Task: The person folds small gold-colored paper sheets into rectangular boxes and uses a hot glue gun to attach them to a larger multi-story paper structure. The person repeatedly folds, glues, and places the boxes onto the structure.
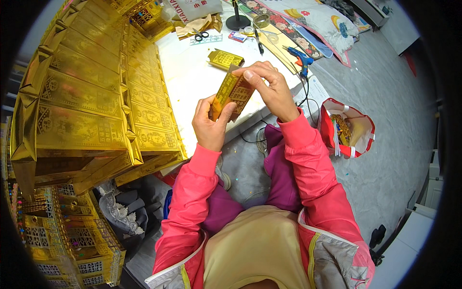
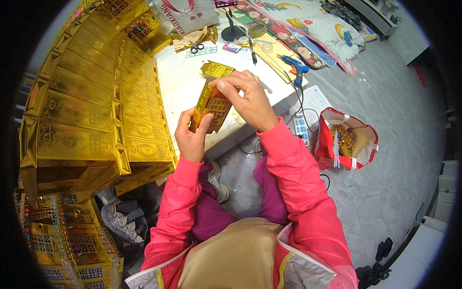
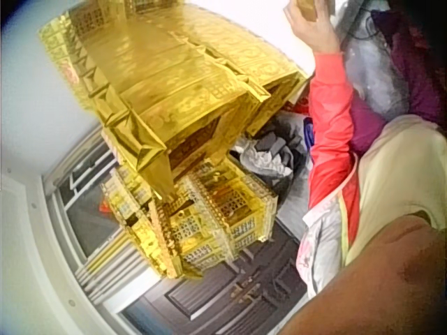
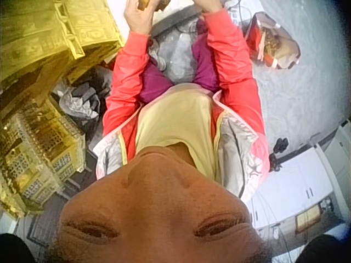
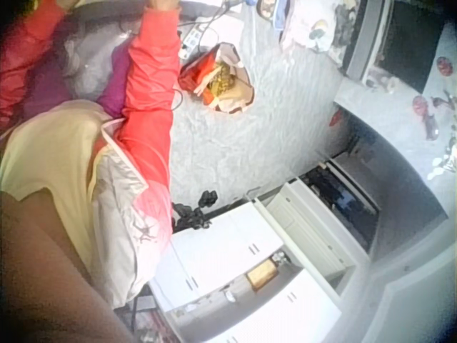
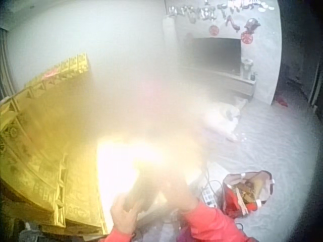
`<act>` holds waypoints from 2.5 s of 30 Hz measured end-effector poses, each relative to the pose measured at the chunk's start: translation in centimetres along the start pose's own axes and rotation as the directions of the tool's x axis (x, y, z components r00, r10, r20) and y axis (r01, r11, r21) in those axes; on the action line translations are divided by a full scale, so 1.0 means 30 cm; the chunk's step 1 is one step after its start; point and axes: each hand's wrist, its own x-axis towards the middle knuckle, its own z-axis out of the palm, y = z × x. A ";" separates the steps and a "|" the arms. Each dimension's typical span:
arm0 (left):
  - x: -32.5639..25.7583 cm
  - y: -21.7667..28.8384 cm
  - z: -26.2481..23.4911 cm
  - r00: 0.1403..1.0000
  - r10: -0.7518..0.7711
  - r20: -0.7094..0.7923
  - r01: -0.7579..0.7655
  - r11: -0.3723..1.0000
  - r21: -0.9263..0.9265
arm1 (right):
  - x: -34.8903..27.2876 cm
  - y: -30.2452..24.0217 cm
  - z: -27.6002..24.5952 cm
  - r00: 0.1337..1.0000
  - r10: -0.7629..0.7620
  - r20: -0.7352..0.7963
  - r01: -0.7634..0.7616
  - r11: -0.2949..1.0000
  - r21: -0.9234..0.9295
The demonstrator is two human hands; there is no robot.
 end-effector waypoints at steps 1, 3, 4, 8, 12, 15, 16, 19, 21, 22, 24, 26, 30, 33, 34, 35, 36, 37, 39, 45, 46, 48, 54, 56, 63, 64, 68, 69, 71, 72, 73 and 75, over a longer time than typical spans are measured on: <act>0.001 0.001 0.000 1.000 -0.028 0.006 0.028 0.999 -0.028 | 0.003 0.003 -0.005 1.000 -0.019 0.013 0.019 1.000 -0.024; 0.000 0.006 0.000 1.000 -0.024 0.000 0.024 1.000 -0.011 | 0.008 0.009 -0.001 1.000 -0.027 0.001 0.027 1.000 0.016; -0.003 0.011 -0.001 1.000 0.009 -0.010 -0.009 0.999 0.034 | 0.008 0.011 0.000 1.000 -0.020 -0.002 0.020 0.999 0.036; -0.011 0.025 0.002 0.993 0.097 -0.074 -0.089 0.990 0.111 | 0.001 0.021 -0.002 1.000 -0.023 0.008 0.022 0.994 0.105; -0.015 0.008 0.004 0.998 -0.052 0.019 0.052 0.999 -0.012 | 0.000 0.036 -0.001 1.000 0.015 0.020 -0.017 0.991 0.134; -0.017 -0.010 0.008 0.976 -0.184 0.114 0.204 0.959 -0.195 | -0.005 0.042 -0.001 0.997 0.080 0.022 -0.083 0.977 0.198; -0.019 -0.013 0.009 0.970 -0.200 0.136 0.228 0.944 -0.240 | -0.008 0.042 0.000 0.994 0.109 0.023 -0.111 0.968 0.223; -0.022 -0.015 0.012 0.959 -0.218 0.183 0.269 0.903 -0.335 | -0.014 0.040 -0.004 0.989 0.146 0.036 -0.150 0.952 0.265; -0.021 -0.014 0.013 0.950 -0.233 0.206 0.296 0.881 -0.369 | -0.016 0.039 -0.002 0.988 0.151 0.034 -0.154 0.946 0.285; -0.020 -0.014 0.013 0.945 -0.246 0.218 0.313 0.872 -0.377 | -0.017 0.038 -0.003 0.988 0.153 0.033 -0.156 0.943 0.295; -0.019 -0.015 0.012 0.937 -0.260 0.234 0.335 0.859 -0.387 | -0.015 0.039 -0.003 0.987 0.157 0.032 -0.159 0.942 0.296; -0.016 -0.018 0.014 0.932 -0.263 0.248 0.347 0.845 -0.407 | -0.015 0.038 -0.002 0.986 0.165 0.028 -0.165 0.939 0.303; -0.018 -0.022 0.016 0.930 -0.263 0.255 0.347 0.854 -0.387 | -0.018 0.032 0.000 0.977 0.213 0.031 -0.212 0.923 0.321; -0.021 -0.023 0.020 0.927 -0.266 0.263 0.355 0.849 -0.392 | -0.017 0.030 0.001 0.973 0.230 0.038 -0.230 0.923 0.309; -0.021 -0.024 0.020 0.926 -0.269 0.265 0.359 0.846 -0.395 | -0.017 0.031 0.001 0.973 0.229 0.039 -0.230 0.925 0.302; -0.021 -0.025 0.020 0.924 -0.273 0.268 0.366 0.836 -0.410 | -0.016 0.031 0.000 0.970 0.240 0.040 -0.241 0.919 0.313; -0.021 -0.027 0.019 0.925 -0.272 0.266 0.361 0.848 -0.388 | -0.016 0.032 0.000 0.967 0.252 0.041 -0.251 0.912 0.324; -0.022 -0.028 0.017 0.925 -0.273 0.265 0.360 0.853 -0.378 | -0.016 0.033 0.000 0.963 0.265 0.042 -0.264 0.905 0.333; -0.022 -0.031 0.015 0.924 -0.275 0.265 0.360 0.859 -0.364 | -0.017 0.034 0.000 0.960 0.275 0.043 -0.273 0.897 0.349; -0.022 -0.036 0.014 0.923 -0.282 0.261 0.363 0.863 -0.352 | -0.016 0.037 0.005 0.971 0.236 0.041 -0.236 0.914 0.331; -0.022 -0.037 0.016 0.924 -0.282 0.260 0.363 0.860 -0.357 | -0.016 0.038 0.005 0.972 0.232 0.045 -0.234 0.915 0.329; -0.023 -0.039 0.018 0.924 -0.280 0.259 0.362 0.858 -0.365 | -0.016 0.040 0.002 0.966 0.250 0.060 -0.256 0.910 0.325; -0.023 -0.045 0.019 0.922 -0.282 0.264 0.366 0.857 -0.364 | -0.017 0.045 0.000 0.965 0.254 0.067 -0.262 0.914 0.309; -0.023 -0.045 0.019 0.922 -0.284 0.262 0.368 0.850 -0.377 | -0.018 0.045 0.000 0.967 0.248 0.063 -0.255 0.922 0.290; -0.024 -0.037 0.020 0.924 -0.290 0.248 0.366 0.857 -0.362 | -0.019 0.043 0.002 0.968 0.248 0.050 -0.252 0.933 0.257; -0.024 -0.036 0.019 0.925 -0.293 0.243 0.366 0.860 -0.356 | -0.019 0.043 0.002 0.970 0.237 0.047 -0.241 0.937 0.252; -0.024 -0.023 0.020 0.973 -0.197 0.120 0.216 0.961 -0.173 | -0.017 0.042 0.000 0.973 0.214 0.083 -0.226 0.957 0.181; -0.023 -0.018 0.017 0.982 -0.158 0.100 0.170 0.977 -0.128 | -0.018 0.041 -0.003 0.973 0.211 0.090 -0.224 0.957 0.181; -0.021 -0.009 0.011 0.995 -0.081 0.062 0.085 0.995 -0.052 | -0.017 0.041 -0.005 0.973 0.207 0.101 -0.223 0.957 0.186; -0.021 -0.004 0.009 0.993 -0.087 0.074 0.090 0.995 -0.037 | -0.018 0.040 -0.005 0.973 0.208 0.105 -0.225 0.956 0.190; -0.021 0.001 0.007 0.993 -0.082 0.080 0.084 0.996 -0.027 | -0.018 0.041 -0.004 0.972 0.208 0.108 -0.226 0.955 0.194; -0.020 0.007 0.004 0.993 -0.078 0.088 0.080 0.997 -0.010 | -0.018 0.042 -0.003 0.974 0.199 0.108 -0.219 0.950 0.221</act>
